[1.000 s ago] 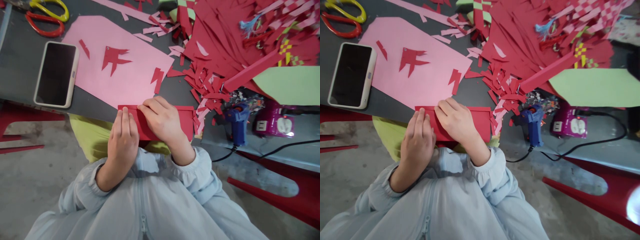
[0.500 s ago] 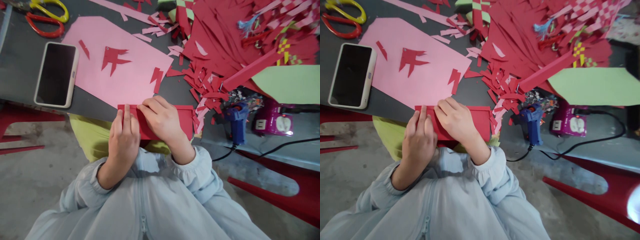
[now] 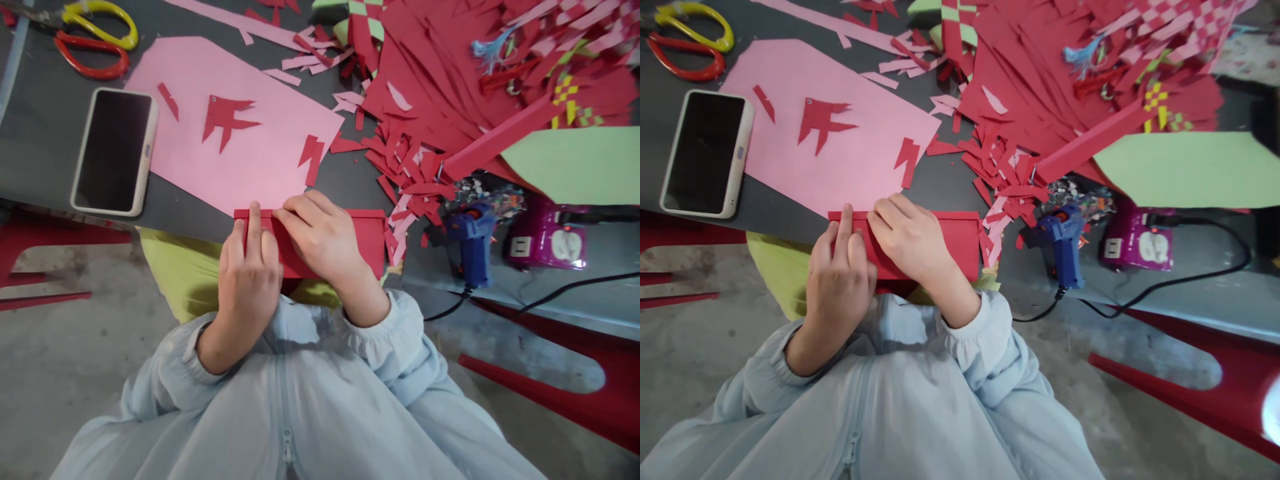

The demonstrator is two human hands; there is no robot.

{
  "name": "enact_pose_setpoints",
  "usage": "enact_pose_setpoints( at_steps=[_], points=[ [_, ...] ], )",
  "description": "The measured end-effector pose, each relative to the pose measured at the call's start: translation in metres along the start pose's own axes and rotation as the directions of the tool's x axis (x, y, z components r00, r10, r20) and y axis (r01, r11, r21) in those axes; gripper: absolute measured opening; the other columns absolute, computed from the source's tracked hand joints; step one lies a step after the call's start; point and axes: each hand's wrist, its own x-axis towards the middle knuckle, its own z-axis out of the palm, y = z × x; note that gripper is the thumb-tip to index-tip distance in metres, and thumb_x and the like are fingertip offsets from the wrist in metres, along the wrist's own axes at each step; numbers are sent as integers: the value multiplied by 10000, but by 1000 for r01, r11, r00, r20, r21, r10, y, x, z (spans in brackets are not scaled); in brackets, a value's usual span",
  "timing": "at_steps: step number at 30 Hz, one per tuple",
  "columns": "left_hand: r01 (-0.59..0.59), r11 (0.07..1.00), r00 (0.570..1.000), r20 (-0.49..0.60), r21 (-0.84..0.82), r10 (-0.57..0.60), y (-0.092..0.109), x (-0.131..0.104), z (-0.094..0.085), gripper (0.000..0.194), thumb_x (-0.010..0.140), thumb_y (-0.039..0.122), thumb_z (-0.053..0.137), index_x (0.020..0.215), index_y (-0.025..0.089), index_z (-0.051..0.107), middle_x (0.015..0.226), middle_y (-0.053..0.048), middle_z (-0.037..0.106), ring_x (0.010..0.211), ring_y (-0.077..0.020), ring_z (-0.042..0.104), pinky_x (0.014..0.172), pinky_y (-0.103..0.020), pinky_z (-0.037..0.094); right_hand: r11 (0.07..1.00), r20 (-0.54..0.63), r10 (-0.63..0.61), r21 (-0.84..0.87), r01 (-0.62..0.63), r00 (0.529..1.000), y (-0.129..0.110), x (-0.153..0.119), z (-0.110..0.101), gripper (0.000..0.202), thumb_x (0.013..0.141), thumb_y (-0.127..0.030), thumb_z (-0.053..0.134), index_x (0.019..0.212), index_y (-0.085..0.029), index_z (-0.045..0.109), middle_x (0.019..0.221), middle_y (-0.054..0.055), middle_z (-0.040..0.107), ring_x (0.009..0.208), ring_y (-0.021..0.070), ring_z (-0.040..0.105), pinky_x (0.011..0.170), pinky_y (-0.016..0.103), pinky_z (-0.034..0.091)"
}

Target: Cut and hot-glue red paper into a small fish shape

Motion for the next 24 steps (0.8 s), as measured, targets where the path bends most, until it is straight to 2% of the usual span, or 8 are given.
enact_pose_setpoints(
  at_steps=[8,16,20,24],
  points=[
    [-5,999,1000,-17,38,6,1,1,1,331,910,121,445,1204,39,573,1469,-288,509,1224,-407,598,954,-568,538,1000,-9,-9,-1,9,1000,0,1,0,404,1029,-143,366,880,-156,741,876,85,684,847,182,534,671,310,428],
    [36,999,995,-91,10,-35,2,0,7,342,931,131,428,1245,114,561,1518,-213,491,1248,-360,595,963,-536,533,1000,11,-3,18,3,1000,0,1,-1,411,1034,-145,356,871,-164,733,872,81,680,852,182,530,672,318,422],
    [44,999,996,-72,-18,-46,3,0,7,351,934,133,423,1257,107,558,1523,-217,482,1271,-372,579,975,-552,526,1000,-10,-15,-3,15,1000,0,0,-1,415,1033,-138,356,865,-159,735,876,81,689,847,182,531,667,314,430],
    [27,999,997,-77,38,-24,2,0,7,352,929,128,434,1256,81,554,1500,-238,502,1248,-376,591,960,-542,535,999,-32,-43,-23,42,999,0,0,-1,407,1030,-130,365,867,-149,737,875,82,696,837,183,532,666,312,436]
  ],
)
